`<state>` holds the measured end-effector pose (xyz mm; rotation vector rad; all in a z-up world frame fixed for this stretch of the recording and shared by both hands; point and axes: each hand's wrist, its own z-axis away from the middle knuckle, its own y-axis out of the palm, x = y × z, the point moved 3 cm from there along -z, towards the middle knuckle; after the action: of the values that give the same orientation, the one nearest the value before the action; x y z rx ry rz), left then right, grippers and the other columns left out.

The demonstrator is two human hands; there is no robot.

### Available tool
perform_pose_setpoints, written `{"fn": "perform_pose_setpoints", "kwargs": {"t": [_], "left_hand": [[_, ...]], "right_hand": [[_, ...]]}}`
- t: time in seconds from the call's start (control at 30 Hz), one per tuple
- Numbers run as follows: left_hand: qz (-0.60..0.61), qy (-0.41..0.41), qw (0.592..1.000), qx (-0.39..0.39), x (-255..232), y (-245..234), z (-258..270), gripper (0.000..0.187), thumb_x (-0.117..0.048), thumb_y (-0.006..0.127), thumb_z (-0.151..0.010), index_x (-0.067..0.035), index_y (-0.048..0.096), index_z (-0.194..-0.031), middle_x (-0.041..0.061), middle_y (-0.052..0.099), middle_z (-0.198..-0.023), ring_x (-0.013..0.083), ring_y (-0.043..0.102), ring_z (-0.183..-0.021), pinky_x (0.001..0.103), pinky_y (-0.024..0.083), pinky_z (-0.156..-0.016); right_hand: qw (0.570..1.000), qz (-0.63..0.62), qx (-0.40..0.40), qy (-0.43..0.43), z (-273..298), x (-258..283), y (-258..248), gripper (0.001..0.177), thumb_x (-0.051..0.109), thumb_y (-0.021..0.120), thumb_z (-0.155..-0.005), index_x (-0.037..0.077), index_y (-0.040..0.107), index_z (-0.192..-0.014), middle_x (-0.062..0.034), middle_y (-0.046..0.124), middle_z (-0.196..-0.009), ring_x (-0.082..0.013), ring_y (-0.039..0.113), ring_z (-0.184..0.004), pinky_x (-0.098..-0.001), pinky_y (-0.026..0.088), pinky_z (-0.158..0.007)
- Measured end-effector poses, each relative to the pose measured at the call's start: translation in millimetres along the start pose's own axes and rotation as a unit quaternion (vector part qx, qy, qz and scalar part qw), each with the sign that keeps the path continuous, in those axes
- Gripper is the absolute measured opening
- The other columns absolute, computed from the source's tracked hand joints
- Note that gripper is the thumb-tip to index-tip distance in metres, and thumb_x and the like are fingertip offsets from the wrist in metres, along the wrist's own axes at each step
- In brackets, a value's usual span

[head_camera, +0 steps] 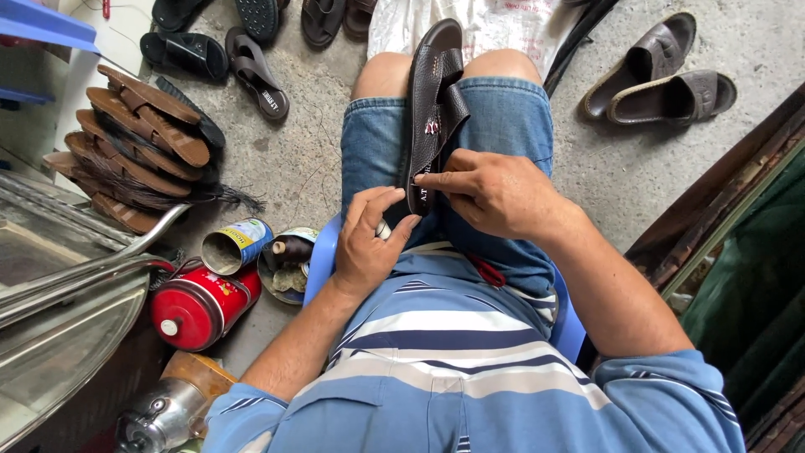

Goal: Hand-stitching a strap onto a leather sandal using a needle and thread.

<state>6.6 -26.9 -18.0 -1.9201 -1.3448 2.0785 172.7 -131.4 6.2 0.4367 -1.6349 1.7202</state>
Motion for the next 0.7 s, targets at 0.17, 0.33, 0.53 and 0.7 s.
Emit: {"fn": "perform_pose_setpoints", "kwargs": {"t": [0.17,0.33,0.53,0.7], "left_hand": [[0.005,0.015,1.0,-0.02,0.6,2.2,2.4,0.036,-0.014,0.075,-0.075,-0.013,0.061,-0.109,0.007,0.058,-0.102,0.0291,0.063,-0.091,0.035,0.052,-0.075],[0.02,0.025,0.998,-0.048,2.8,10.6,9.4,0.035,-0.01,0.074,-0.076,-0.011,0.063,-0.11,0.009,0.057,-0.104,0.0304,0.063,-0.092,0.036,0.052,-0.075],[0.043,0.037,0.996,-0.074,5.1,16.6,16.2,0.039,-0.007,0.073,-0.075,-0.014,0.064,-0.112,0.007,0.056,-0.107,0.0291,0.063,-0.093,0.035,0.054,-0.074],[0.06,0.038,0.994,-0.082,2.9,14.9,13.9,0.041,-0.005,0.074,-0.075,-0.014,0.064,-0.113,0.008,0.056,-0.107,0.0317,0.063,-0.092,0.037,0.055,-0.073]], "right_hand": [[1.0,0.01,-0.007,-0.003,-2.0,1.4,1.2,0.039,0.015,0.054,-0.078,0.031,0.063,-0.112,0.002,0.059,-0.082,-0.0213,0.061,-0.07,-0.0332,0.052,-0.056],[0.999,0.049,-0.019,0.016,-0.1,13.4,-0.4,0.039,0.015,0.056,-0.075,0.032,0.064,-0.109,0.0013,0.057,-0.078,-0.0215,0.061,-0.067,-0.0335,0.052,-0.053],[0.988,0.1,-0.11,-0.035,2.6,11.8,4.6,0.031,0.017,0.059,-0.071,0.029,0.067,-0.098,0.0048,0.055,-0.076,-0.0187,0.06,-0.066,-0.0301,0.051,-0.053],[0.98,0.063,-0.18,-0.066,3.0,8.5,21.6,0.023,0.014,0.062,-0.075,0.025,0.068,-0.094,0.0095,0.058,-0.079,-0.013,0.061,-0.068,-0.0228,0.049,-0.055]]}}
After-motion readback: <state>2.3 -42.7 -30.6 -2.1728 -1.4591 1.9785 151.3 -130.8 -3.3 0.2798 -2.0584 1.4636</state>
